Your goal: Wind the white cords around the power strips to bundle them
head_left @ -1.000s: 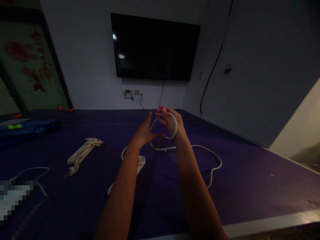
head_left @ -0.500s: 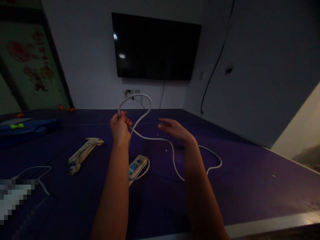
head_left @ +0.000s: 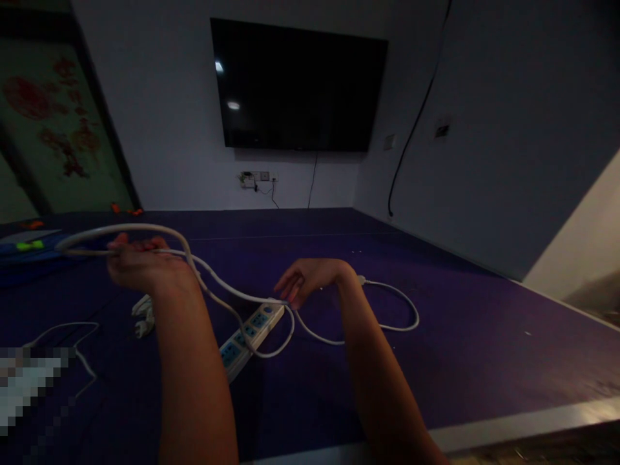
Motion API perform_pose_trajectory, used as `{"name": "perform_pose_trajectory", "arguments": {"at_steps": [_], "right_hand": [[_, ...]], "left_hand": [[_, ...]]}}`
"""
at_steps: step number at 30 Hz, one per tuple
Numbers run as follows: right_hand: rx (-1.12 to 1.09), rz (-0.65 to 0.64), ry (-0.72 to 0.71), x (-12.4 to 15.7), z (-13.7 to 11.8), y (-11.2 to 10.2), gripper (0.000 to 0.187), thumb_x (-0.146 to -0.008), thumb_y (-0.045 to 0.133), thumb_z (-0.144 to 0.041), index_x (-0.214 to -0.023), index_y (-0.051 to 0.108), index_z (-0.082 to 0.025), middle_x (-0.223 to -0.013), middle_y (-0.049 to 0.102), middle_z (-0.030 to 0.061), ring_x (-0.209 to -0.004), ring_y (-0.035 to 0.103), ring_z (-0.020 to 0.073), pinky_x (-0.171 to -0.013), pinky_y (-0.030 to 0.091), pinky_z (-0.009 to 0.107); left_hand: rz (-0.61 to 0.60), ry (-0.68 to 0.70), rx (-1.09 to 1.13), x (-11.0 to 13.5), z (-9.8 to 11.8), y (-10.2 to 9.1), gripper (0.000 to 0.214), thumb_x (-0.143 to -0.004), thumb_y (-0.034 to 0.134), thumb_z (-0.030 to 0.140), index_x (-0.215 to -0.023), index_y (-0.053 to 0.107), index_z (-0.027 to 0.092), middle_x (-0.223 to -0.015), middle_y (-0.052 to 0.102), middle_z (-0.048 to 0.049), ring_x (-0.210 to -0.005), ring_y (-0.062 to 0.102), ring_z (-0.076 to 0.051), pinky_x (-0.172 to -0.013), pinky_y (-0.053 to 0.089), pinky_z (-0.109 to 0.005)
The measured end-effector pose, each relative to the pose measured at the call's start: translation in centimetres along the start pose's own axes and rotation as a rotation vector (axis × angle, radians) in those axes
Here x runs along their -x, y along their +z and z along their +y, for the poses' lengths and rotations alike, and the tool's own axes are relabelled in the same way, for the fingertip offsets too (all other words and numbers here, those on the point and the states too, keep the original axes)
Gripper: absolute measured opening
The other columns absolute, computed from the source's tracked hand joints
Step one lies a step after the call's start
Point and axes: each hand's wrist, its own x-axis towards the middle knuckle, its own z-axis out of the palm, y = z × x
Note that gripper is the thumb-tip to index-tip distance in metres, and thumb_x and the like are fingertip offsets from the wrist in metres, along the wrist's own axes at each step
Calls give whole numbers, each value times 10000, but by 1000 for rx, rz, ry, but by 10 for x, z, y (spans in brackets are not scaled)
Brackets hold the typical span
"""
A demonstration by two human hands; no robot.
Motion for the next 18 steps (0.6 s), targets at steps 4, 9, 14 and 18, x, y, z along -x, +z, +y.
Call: {"name": "perform_pose_trajectory", "arguments": {"at_steps": [4, 9, 14, 18], "right_hand": [[115, -136, 74, -17, -4, 10, 237, -504, 769, -179, -737, 727, -172, -664, 701, -8, -609, 632, 116, -532, 484, 188], [112, 100, -103, -21, -3, 3, 50, -601, 715, -172, -637, 687, -151, -562, 651, -30, -529, 581, 78, -513, 468, 168], [-143, 749, -404, -11, -8, -11, 163, -709, 671, -314, -707, 652, -153, -670, 679, 14, -639, 636, 113, -594, 524, 223], [-434, 1032, -703, -6, -21, -11, 268, -724, 658, -414, -827, 621, -170, -796, 698, 38, -758, 667, 144, -701, 552, 279]], "left_hand": [[154, 67, -58, 2, 6, 1, 299, -929, 129, 166, -694, 313, 194, -597, 206, 65, -490, 286, -60, -484, 285, -143], [108, 117, -156, -2, 1, -2, 253, -856, 199, 70, -692, 354, 184, -590, 288, 62, -479, 330, -52, -484, 294, -153], [-248, 48, -426, -7, -16, -5, 92, -739, 440, 74, -709, 494, 142, -603, 444, 51, -509, 406, -51, -502, 305, -171], [-587, -58, -634, 9, -30, -3, 91, -728, 517, 151, -759, 602, 142, -667, 573, 19, -562, 490, -75, -503, 328, -180]]}}
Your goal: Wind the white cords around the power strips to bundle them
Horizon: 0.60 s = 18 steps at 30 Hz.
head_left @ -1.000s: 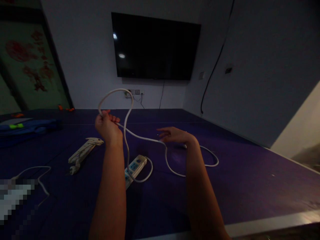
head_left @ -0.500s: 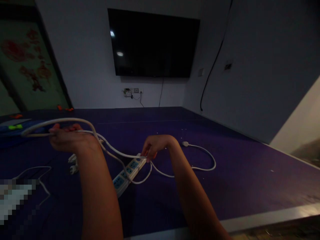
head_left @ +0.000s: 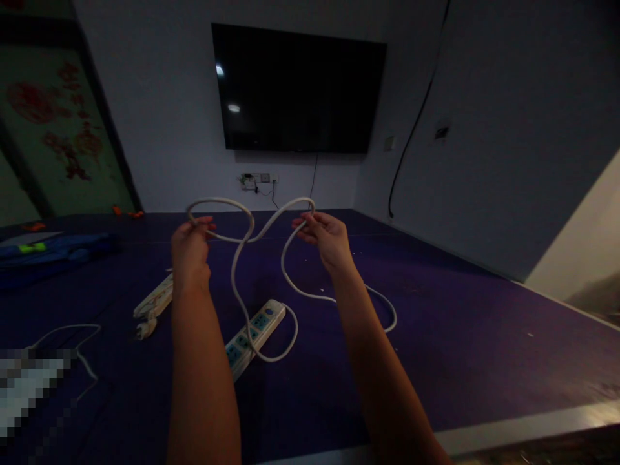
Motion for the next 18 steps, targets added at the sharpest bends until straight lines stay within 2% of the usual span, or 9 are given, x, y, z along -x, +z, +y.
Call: {"name": "perform_pose_trajectory", "arguments": {"at_steps": [3, 5, 7, 10, 13, 15, 18], "right_hand": [[-175, 99, -82, 1, -6, 6, 261, -738, 644, -406, -855, 602, -177, -851, 697, 48, -832, 666, 160, -766, 546, 302], [-234, 121, -77, 0, -6, 8, 227, -748, 635, -373, -858, 596, -177, -864, 693, 53, -878, 661, 174, -800, 538, 319], [-264, 130, -43, -1, -4, 8, 195, -752, 630, -335, -857, 591, -176, -852, 691, 57, -907, 655, 189, -818, 535, 335], [-312, 129, -3, -3, 0, 5, 156, -751, 624, -275, -860, 582, -172, -830, 688, 60, -923, 650, 202, -831, 533, 353], [-332, 132, 21, -5, 3, 3, 111, -764, 588, -220, -860, 575, -166, -823, 683, 61, -915, 650, 199, -846, 527, 367], [-314, 147, 35, -6, 5, 3, 96, -758, 576, -184, -852, 576, -162, -794, 677, 53, -880, 654, 189, -842, 528, 366], [-256, 164, 29, -6, 8, 5, 122, -736, 603, -165, -857, 591, -155, -768, 668, 44, -835, 657, 178, -820, 536, 350]], "left_hand": [[-307, -67, -25, 17, -3, 20, 87, -735, 552, 202, -764, 616, 150, -715, 627, -9, -640, 571, -106, -549, 399, -190], [-519, -172, 13, 29, -5, 34, 120, -766, 556, 252, -806, 613, 154, -742, 638, -23, -624, 591, -117, -555, 433, -212], [-676, -249, 70, 41, -9, 48, 191, -793, 561, 319, -896, 601, 163, -778, 646, -38, -623, 613, -135, -560, 463, -240], [-803, -347, 99, 52, -15, 61, 315, -794, 585, 378, -1035, 549, 179, -793, 651, -49, -585, 621, -150, -539, 482, -269], [-860, -386, 144, 56, -21, 64, 486, -709, 703, 291, -1135, 489, 194, -794, 647, -43, -598, 625, -151, -577, 508, -301], [-904, -385, 136, 56, -24, 62, 559, -636, 754, 181, -1132, 497, 189, -761, 646, -34, -582, 620, -146, -559, 507, -286], [-886, -315, 56, 54, -25, 61, 455, -601, 728, 63, -1016, 563, 149, -642, 629, -17, -480, 570, -112, -448, 434, -203]]}}
